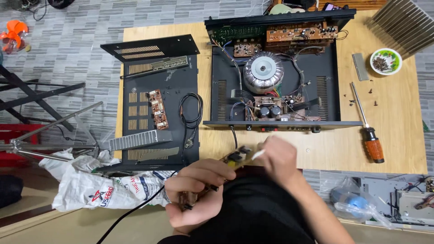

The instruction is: Cleaning and inspecting a circuit board from an open audio amplifier using a brush and screwdriver

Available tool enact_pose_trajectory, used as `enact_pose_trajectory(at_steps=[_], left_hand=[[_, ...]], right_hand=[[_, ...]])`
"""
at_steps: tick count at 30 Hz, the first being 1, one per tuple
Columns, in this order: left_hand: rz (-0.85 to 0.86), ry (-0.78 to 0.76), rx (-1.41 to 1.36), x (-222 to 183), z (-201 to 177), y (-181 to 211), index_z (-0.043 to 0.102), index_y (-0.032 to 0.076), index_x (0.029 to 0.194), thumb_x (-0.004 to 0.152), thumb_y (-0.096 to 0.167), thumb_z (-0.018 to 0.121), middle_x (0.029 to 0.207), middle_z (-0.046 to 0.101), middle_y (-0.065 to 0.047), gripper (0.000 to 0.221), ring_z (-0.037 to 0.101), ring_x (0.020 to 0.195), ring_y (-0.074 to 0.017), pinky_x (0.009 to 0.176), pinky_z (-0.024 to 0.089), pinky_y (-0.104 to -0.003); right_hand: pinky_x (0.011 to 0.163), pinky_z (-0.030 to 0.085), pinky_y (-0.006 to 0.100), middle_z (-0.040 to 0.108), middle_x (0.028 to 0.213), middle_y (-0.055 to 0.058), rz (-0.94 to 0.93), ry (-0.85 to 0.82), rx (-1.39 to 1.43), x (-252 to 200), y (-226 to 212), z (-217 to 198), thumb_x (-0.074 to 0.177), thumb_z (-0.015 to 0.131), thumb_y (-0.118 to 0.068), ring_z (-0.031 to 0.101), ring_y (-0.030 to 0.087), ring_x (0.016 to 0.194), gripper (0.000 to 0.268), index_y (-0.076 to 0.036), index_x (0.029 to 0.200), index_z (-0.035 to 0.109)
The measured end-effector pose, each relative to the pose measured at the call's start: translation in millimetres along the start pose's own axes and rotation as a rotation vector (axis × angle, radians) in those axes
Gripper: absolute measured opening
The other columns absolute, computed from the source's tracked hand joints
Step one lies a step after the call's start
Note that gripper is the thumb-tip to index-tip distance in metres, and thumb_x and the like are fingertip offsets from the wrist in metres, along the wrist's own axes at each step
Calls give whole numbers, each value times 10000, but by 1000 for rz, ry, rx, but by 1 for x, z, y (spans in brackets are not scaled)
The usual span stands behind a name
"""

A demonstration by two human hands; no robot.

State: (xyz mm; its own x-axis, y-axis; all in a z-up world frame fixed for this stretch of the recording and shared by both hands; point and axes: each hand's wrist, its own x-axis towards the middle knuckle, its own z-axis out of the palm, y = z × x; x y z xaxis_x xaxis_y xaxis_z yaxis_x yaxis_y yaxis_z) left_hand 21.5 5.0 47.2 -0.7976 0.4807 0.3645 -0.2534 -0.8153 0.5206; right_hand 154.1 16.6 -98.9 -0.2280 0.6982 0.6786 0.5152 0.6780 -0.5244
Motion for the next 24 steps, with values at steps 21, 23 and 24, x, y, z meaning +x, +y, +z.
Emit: enact_pose_trajectory(at_steps=[21,23,24], left_hand=[[-207,-461,-118,76,-22,18,560,55,867,973,428,401,599,470,-162,419,617,551,-412,423,533,-506],[-368,-383,-150,104,8,13,558,39,834,979,412,363,700,465,-125,445,585,615,-305,424,529,-426],[-548,-302,-187,118,22,11,556,24,802,985,399,325,801,462,-88,477,559,680,-196,424,528,-347]], right_hand=[[619,312,359,413,712,52,490,17,-95,-82,32,-30,1122,355,-281,367,207,600,426,-60,773,459],[645,346,359,469,719,64,485,-9,-61,-84,28,-28,1103,395,-209,425,217,618,367,-55,786,497],[671,379,358,524,726,75,499,-30,-40,-86,26,-27,1084,435,-137,484,228,636,314,-50,799,536]])
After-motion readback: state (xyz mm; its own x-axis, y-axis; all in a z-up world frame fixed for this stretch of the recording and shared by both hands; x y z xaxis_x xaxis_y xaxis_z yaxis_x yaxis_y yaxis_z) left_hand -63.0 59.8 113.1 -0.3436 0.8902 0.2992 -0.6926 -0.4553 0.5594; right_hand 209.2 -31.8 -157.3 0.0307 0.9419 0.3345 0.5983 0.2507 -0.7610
